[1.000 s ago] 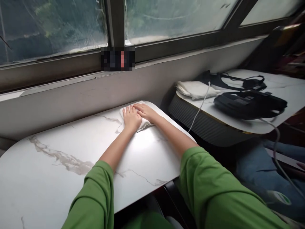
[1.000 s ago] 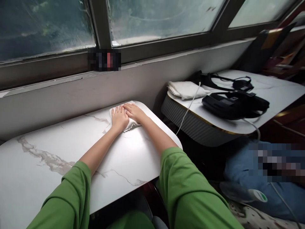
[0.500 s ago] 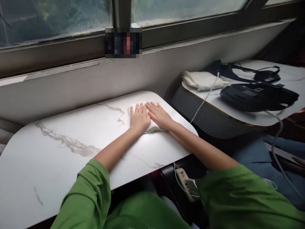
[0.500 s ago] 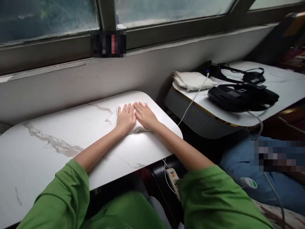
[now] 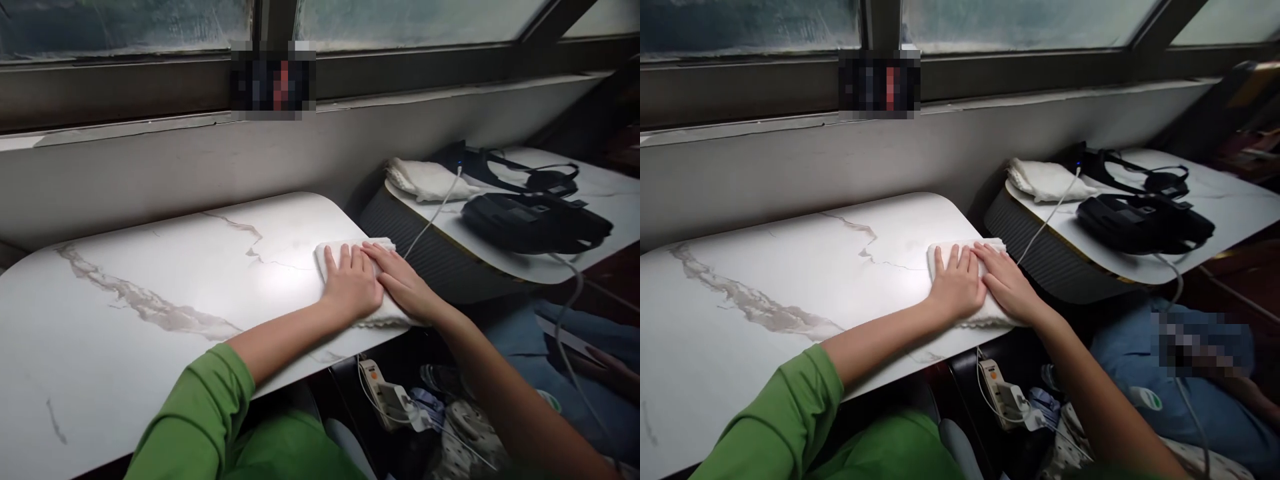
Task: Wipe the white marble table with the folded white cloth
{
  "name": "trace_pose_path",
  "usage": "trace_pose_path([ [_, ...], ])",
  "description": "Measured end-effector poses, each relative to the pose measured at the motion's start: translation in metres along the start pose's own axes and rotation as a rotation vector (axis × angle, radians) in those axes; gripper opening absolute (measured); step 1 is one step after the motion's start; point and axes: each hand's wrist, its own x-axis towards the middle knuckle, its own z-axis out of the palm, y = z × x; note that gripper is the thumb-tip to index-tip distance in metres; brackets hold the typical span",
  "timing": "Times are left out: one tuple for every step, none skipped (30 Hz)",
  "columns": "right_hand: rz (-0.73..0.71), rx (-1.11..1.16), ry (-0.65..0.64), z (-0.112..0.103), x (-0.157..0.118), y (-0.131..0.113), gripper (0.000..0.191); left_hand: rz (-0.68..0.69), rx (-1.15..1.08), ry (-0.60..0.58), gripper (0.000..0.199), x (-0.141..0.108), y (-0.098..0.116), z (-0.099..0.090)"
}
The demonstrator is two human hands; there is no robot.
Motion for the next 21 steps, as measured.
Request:
trace_pose_path([
  [0.022, -0.013, 0.01, 0.002, 0.016, 0.006, 0.06, -0.021, -0.008, 0.006, 0.056, 0.013, -0.005, 0.002],
  [0.037, -0.021, 0.013, 0.004, 0.033, 0.011, 0.06, -0.043, -0.015, 0.01, 0.056, 0.027, -0.011, 0.004],
  [0.045, -0.022, 0.013, 0.006, 0.052, 0.015, 0.06, -0.066, -0.02, 0.015, 0.056, 0.039, -0.018, 0.005],
  [0.046, -0.019, 0.013, 0.008, 0.071, 0.019, 0.06, -0.089, -0.024, 0.02, 0.056, 0.052, -0.027, 0.006],
  [0.044, -0.016, 0.016, 0.01, 0.09, 0.021, 0.06, -0.109, -0.026, 0.026, 0.056, 0.063, -0.036, 0.007],
  [0.038, -0.016, 0.022, 0.012, 0.108, 0.023, 0.06, -0.128, -0.025, 0.031, 0.055, 0.074, -0.046, 0.007],
  [0.03, -0.019, 0.032, 0.013, 0.126, 0.023, 0.061, -0.144, -0.021, 0.037, 0.055, 0.084, -0.057, 0.008],
  [0.019, -0.024, 0.044, 0.015, 0.142, 0.022, 0.06, -0.159, -0.016, 0.043, 0.055, 0.092, -0.068, 0.007],
  [0.006, -0.029, 0.056, 0.016, 0.157, 0.02, 0.06, -0.172, -0.008, 0.049, 0.055, 0.1, -0.078, 0.007],
  [-0.008, -0.034, 0.068, 0.018, 0.17, 0.018, 0.059, -0.185, 0.0, 0.053, 0.055, 0.107, -0.089, 0.007],
  [-0.022, -0.039, 0.079, 0.02, 0.182, 0.014, 0.058, -0.198, 0.008, 0.055, 0.055, 0.113, -0.098, 0.006],
  [-0.031, -0.044, 0.089, 0.021, 0.193, 0.011, 0.057, -0.21, 0.017, 0.058, 0.054, 0.117, -0.107, 0.005],
  [-0.034, -0.049, 0.096, 0.023, 0.201, 0.007, 0.056, -0.219, 0.026, 0.061, 0.054, 0.121, -0.114, 0.004],
  [-0.031, -0.053, 0.097, 0.024, 0.208, 0.003, 0.055, -0.224, 0.034, 0.067, 0.053, 0.123, -0.121, 0.003],
  [-0.025, -0.056, 0.093, 0.025, 0.214, -0.001, 0.054, -0.225, 0.04, 0.071, 0.053, 0.125, -0.126, 0.002],
  [-0.019, -0.06, 0.086, 0.026, 0.218, -0.004, 0.054, -0.223, 0.045, 0.074, 0.053, 0.125, -0.13, 0.001],
  [-0.016, -0.065, 0.076, 0.026, 0.22, -0.007, 0.054, -0.223, 0.049, 0.076, 0.053, 0.125, -0.133, 0.0],
  [-0.015, -0.072, 0.064, 0.026, 0.22, -0.009, 0.054, -0.224, 0.054, 0.075, 0.052, 0.124, -0.134, 0.0],
  [-0.016, -0.081, 0.049, 0.026, 0.218, -0.011, 0.055, -0.228, 0.059, 0.071, 0.053, 0.122, -0.134, -0.001],
  [-0.017, -0.092, 0.034, 0.025, 0.213, -0.013, 0.056, -0.229, 0.066, 0.063, 0.053, 0.119, -0.133, -0.001],
  [-0.018, -0.103, 0.019, 0.024, 0.206, -0.015, 0.056, -0.225, 0.072, 0.054, 0.053, 0.113, -0.131, -0.002],
])
